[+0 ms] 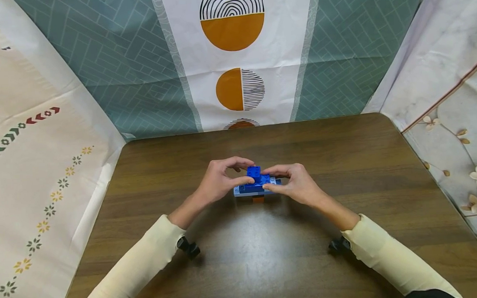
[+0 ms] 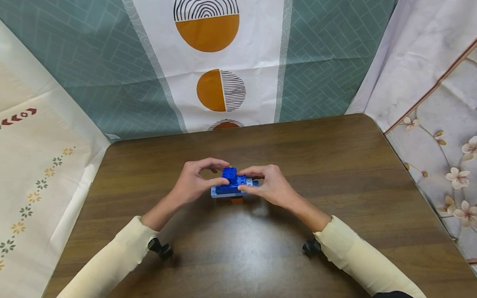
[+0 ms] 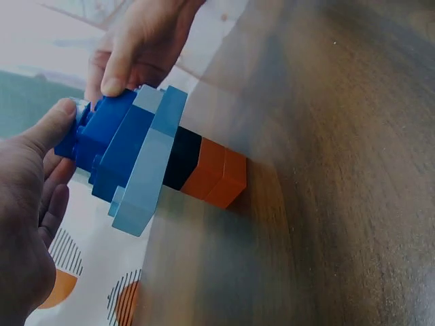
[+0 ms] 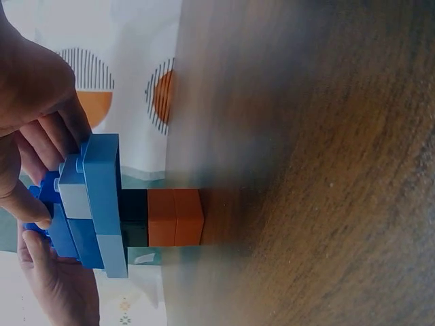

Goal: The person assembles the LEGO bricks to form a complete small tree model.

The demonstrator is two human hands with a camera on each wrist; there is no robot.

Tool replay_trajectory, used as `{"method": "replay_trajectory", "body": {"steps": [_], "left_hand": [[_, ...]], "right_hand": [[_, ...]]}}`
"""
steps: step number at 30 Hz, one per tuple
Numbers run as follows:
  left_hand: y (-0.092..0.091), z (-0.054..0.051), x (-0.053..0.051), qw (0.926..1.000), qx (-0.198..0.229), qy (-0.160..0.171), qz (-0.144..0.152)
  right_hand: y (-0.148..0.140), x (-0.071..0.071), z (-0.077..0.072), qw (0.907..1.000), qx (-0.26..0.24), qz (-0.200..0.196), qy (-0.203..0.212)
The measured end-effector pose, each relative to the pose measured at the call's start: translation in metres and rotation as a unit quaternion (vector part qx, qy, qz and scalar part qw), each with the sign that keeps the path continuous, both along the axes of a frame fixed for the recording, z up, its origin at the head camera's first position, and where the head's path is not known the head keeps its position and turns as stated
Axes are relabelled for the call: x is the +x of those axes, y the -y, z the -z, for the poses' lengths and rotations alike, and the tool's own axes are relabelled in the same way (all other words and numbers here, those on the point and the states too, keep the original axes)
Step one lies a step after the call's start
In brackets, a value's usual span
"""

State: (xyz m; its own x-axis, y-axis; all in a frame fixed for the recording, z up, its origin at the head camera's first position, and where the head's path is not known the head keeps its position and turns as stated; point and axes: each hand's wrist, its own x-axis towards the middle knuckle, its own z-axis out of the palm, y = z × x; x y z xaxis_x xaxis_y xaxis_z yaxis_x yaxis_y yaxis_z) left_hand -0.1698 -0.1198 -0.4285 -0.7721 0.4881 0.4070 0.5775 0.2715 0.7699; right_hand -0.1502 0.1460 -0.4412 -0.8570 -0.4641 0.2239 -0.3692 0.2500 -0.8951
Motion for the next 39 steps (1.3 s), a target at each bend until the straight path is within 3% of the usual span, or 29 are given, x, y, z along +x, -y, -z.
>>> {"method": "replay_trajectory", "body": {"steps": [15, 32, 39], "left_hand": [[-0.0050, 0.0025, 0.0044, 0.9997, -0.014, -0.017, 0.012], [-0.0090, 0.0029, 0.0056, 0.9997, -0.019, 0.004, 0.017], [-0.0079, 0.0062, 0.0072, 0.9995, -0.020, -0.015, 0.022]], "right_hand": [[0.0005, -0.0029, -0.0018, 0.9999, 0.003, -0.001, 0.014], [-0.0018, -0.0045, -0.0029, 0.9999, 0.013, -0.008, 0.007], [-0.0011, -0.0043, -0.0015, 0.9999, 0.014, -0.008, 0.006]]}}
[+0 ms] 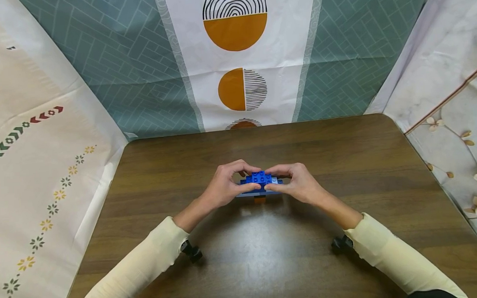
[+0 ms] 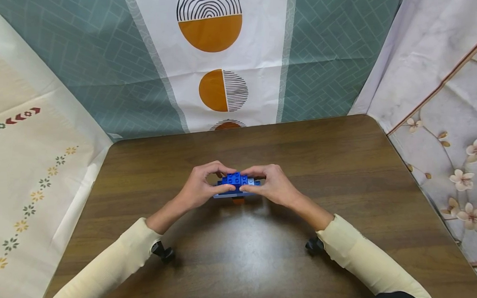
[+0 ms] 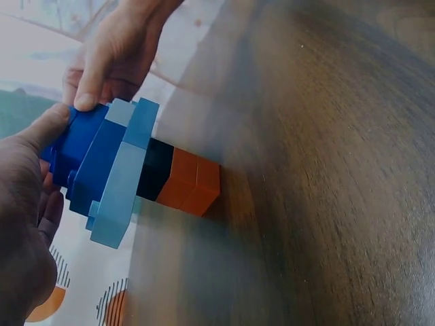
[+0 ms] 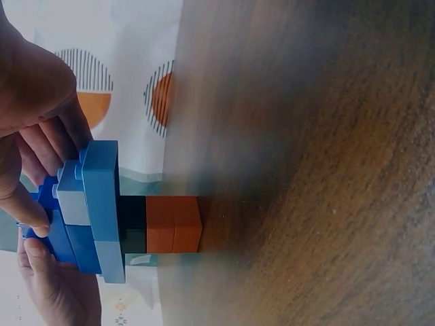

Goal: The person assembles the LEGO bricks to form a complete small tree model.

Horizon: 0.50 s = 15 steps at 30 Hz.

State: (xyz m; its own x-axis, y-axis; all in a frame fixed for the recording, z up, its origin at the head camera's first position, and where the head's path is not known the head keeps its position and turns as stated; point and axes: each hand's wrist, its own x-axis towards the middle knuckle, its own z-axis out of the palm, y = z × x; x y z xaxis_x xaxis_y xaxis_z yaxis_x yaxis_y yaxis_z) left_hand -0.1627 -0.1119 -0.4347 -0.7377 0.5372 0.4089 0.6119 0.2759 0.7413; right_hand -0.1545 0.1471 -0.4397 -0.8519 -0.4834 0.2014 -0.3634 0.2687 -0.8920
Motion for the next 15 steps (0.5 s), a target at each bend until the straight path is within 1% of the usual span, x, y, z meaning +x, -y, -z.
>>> {"method": "replay_trajectory", "body": {"steps": [8, 11, 13, 15], "left_hand": [[0.0000, 0.0012, 0.0017, 0.9999, 0.002, -0.010, -0.002], [-0.0007, 0.0021, 0.0028, 0.9999, -0.001, -0.014, -0.007], [-0.0011, 0.0032, 0.0040, 0.9997, -0.010, -0.019, -0.011], [-0.0007, 0.0035, 0.0058, 0.9990, -0.029, -0.031, -0.015]], "right_hand": [[0.0003, 0.0008, 0.0002, 1.0000, 0.001, -0.002, 0.002], [0.0001, 0.0006, 0.0004, 1.0000, 0.001, -0.003, 0.002], [-0.0001, 0.0007, 0.0002, 1.0000, 0.001, -0.005, 0.003], [-0.0005, 0.0010, 0.0000, 1.0000, 0.002, -0.005, 0.002]]}}
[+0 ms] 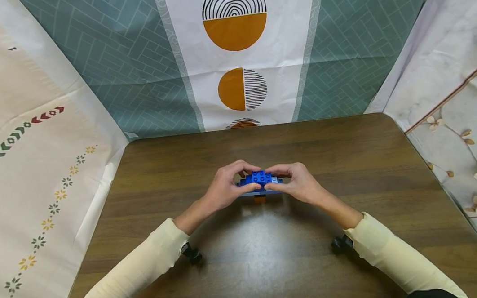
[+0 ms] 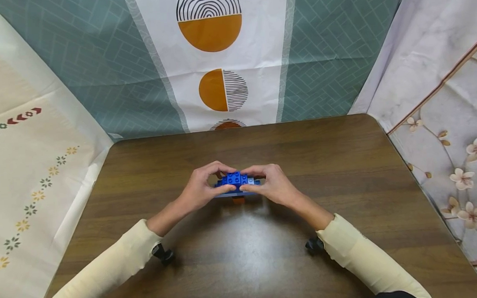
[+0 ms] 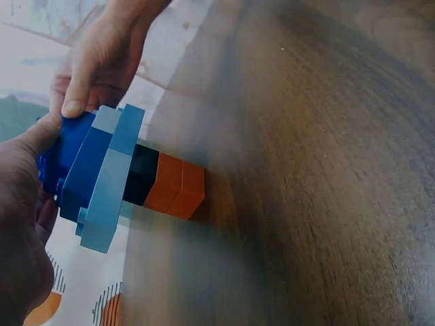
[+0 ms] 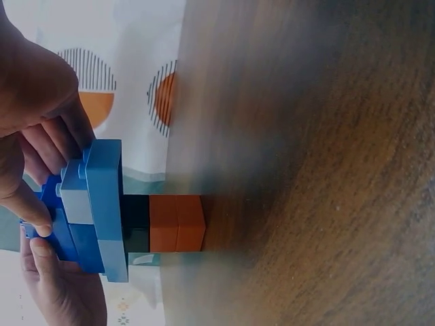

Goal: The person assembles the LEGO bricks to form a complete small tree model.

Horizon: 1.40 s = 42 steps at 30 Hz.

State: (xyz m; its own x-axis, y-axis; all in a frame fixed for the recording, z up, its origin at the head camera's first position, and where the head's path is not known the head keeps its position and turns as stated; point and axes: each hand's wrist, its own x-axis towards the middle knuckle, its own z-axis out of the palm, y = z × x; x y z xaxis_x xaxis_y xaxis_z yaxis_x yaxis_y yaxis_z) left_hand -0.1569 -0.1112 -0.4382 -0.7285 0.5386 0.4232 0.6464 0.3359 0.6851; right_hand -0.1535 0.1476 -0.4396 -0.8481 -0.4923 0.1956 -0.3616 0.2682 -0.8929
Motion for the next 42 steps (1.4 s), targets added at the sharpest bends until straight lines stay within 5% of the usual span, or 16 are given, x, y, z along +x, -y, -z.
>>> {"method": "replay_trajectory", "body": {"steps": [4, 14, 27, 42], "left_hand": [[0.002, -0.002, 0.003, 0.9996, -0.023, -0.016, 0.002], [0.008, -0.008, 0.001, 0.9998, 0.016, 0.004, -0.014], [0.005, -0.004, -0.001, 0.9982, 0.045, 0.039, -0.007], [0.023, -0.009, -0.002, 0.9993, 0.009, 0.037, -0.005]], "right_hand": [[0.000, 0.001, -0.001, 0.9998, 0.000, 0.004, -0.018], [0.002, 0.003, -0.007, 0.9967, -0.023, 0.017, -0.076], [0.004, 0.002, -0.008, 0.9976, -0.018, 0.021, -0.063], [-0.011, 0.000, -0.009, 0.9994, 0.002, 0.012, -0.033]]}}
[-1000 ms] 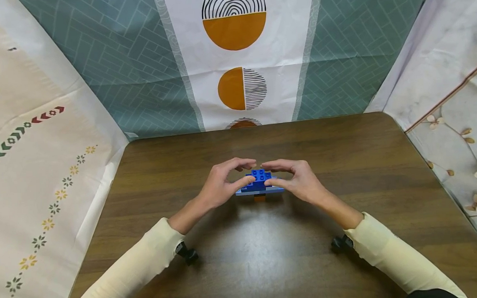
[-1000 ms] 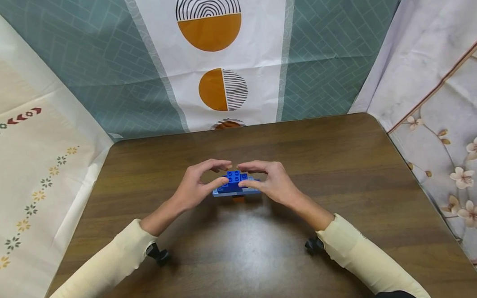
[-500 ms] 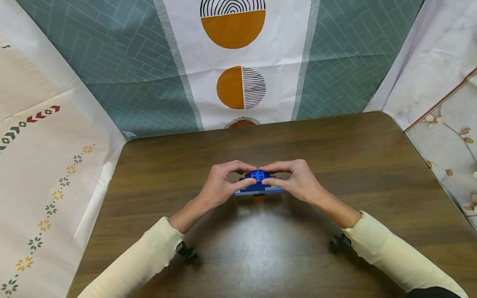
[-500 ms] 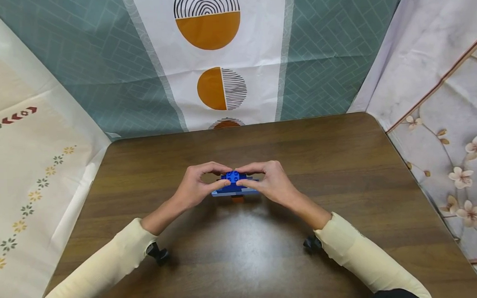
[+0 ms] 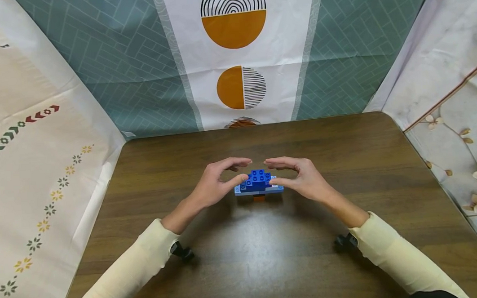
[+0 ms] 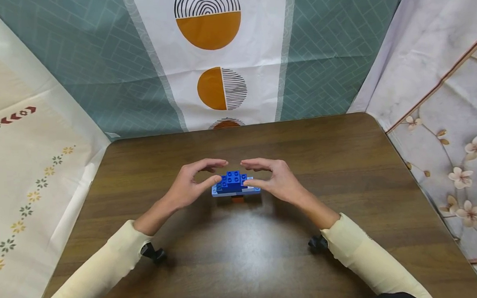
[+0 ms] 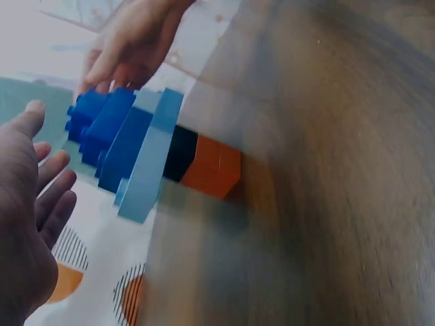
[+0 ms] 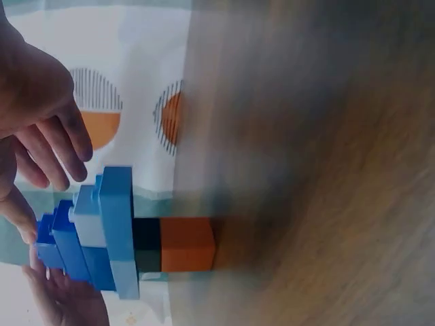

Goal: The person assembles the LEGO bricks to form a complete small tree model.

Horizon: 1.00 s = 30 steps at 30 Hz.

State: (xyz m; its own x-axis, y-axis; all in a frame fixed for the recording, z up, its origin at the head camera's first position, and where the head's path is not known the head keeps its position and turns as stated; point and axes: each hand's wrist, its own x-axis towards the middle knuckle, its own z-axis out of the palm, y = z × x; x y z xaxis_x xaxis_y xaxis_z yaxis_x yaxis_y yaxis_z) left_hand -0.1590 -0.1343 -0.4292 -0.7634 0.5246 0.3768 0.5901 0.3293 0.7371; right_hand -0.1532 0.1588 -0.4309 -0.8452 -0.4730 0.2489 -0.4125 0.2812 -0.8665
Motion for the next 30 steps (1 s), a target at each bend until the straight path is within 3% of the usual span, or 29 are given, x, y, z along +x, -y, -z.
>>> {"method": "replay_trajectory", "body": {"steps": [10, 21, 30], "left_hand": [[0.021, 0.023, 0.004, 0.9994, -0.023, 0.025, -0.007], [0.033, 0.049, 0.008, 0.9998, -0.002, 0.022, 0.002], [0.033, 0.057, 0.012, 1.0000, 0.001, 0.005, -0.007]], "right_hand": [[-0.022, 0.003, 0.020, 0.9992, 0.024, -0.004, 0.032], [-0.031, 0.009, 0.035, 0.9984, 0.031, 0.007, 0.047], [-0.031, 0.011, 0.042, 0.9987, 0.022, 0.019, 0.043]]}}
